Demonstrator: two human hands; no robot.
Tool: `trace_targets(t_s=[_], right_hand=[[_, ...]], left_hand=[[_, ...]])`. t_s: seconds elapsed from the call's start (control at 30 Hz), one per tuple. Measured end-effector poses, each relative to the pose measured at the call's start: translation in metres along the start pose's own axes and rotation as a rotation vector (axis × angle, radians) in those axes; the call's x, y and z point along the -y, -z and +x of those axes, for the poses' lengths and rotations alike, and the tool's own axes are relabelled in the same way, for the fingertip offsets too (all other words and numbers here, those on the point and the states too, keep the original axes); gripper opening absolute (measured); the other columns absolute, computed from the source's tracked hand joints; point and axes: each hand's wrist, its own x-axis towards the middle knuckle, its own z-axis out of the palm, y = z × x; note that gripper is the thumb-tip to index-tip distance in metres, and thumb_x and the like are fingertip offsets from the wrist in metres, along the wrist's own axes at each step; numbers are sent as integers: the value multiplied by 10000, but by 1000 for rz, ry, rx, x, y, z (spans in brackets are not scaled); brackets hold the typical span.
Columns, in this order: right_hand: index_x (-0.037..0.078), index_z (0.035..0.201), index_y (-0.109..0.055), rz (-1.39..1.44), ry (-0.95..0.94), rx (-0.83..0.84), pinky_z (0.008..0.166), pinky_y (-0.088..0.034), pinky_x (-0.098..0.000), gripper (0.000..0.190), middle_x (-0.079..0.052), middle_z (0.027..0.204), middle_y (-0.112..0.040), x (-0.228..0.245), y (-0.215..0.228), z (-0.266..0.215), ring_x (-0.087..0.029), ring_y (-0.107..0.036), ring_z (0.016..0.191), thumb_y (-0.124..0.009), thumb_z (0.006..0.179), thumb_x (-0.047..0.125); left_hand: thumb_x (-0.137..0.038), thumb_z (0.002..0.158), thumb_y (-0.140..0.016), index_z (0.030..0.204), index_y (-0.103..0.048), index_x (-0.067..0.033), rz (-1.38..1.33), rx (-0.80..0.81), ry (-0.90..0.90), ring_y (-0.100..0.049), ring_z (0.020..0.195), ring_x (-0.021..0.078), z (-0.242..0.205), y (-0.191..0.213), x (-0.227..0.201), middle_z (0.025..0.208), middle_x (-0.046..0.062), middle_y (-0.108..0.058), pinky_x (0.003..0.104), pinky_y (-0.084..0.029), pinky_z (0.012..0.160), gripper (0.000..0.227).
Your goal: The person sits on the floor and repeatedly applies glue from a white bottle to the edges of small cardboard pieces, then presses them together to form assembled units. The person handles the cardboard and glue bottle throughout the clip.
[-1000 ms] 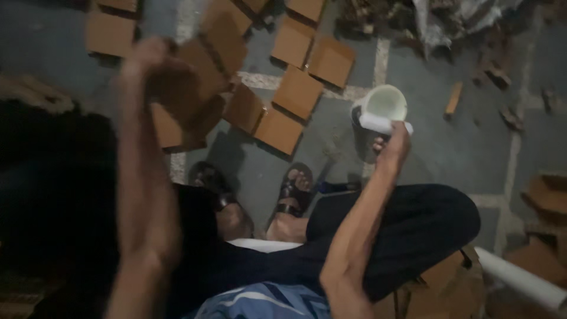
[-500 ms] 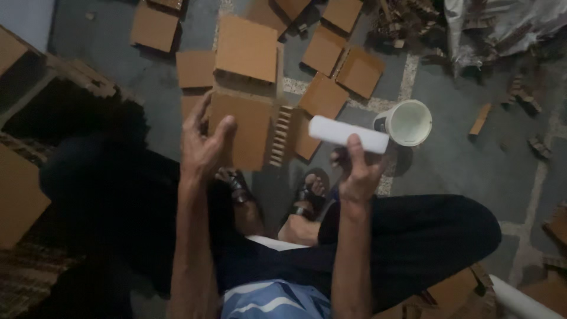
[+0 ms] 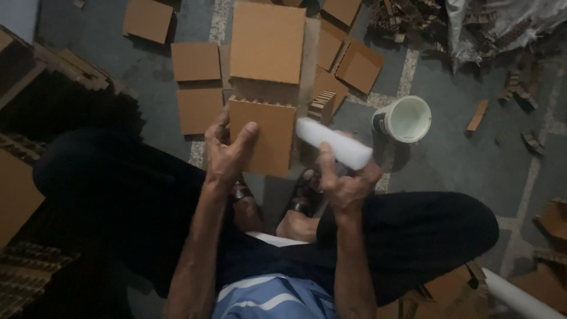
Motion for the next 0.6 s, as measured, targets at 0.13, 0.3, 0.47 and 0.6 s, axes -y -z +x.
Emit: trace_targets(t_s=[0.13, 0.3, 0.47, 0.6], right_hand=[[47, 1030, -765, -67, -156, 207, 680, -624, -371, 217, -151, 920, -784, 0, 12, -15, -270, -790, 783, -825, 865, 175], [231, 1236, -621, -158, -87, 270, 714, -619, -413, 379, -100, 1133, -646, -21, 24, -53, -252, -723, 916, -835, 926, 271], [258, 1392, -529, -616, 457, -51, 730, -616, -477, 602, -134, 1333, -395, -75, -9, -39, -322, -560, 1105, -912, 928, 248], [231, 1360, -638, 149, -243, 10, 843, -656, -337, 337, -141, 1238, -644, -81, -32, 0, -268, -738, 1073, -841, 1094, 197]], left_hand=[[-285, 972, -721, 1403, -576, 22, -121, -10, -17, -713, 1021, 228, 4, -1, 12, 1142, 155, -720, 347, -606, 877, 549], [-306, 1007, -695, 1343, -627, 23, -97, -2, -36, -724, 1041, 215, 10, -2, 19, 1138, 146, -730, 349, -614, 885, 474], [-312, 935, -706, 1353, -581, -13, -94, -2, 121, -722, 1015, 198, 3, -16, 20, 1143, 130, -722, 336, -622, 853, 529], [-315, 972, -710, 1331, -612, 14, -185, 65, 113, -710, 1035, 205, -3, -19, 23, 1163, 142, -722, 341, -603, 887, 496]])
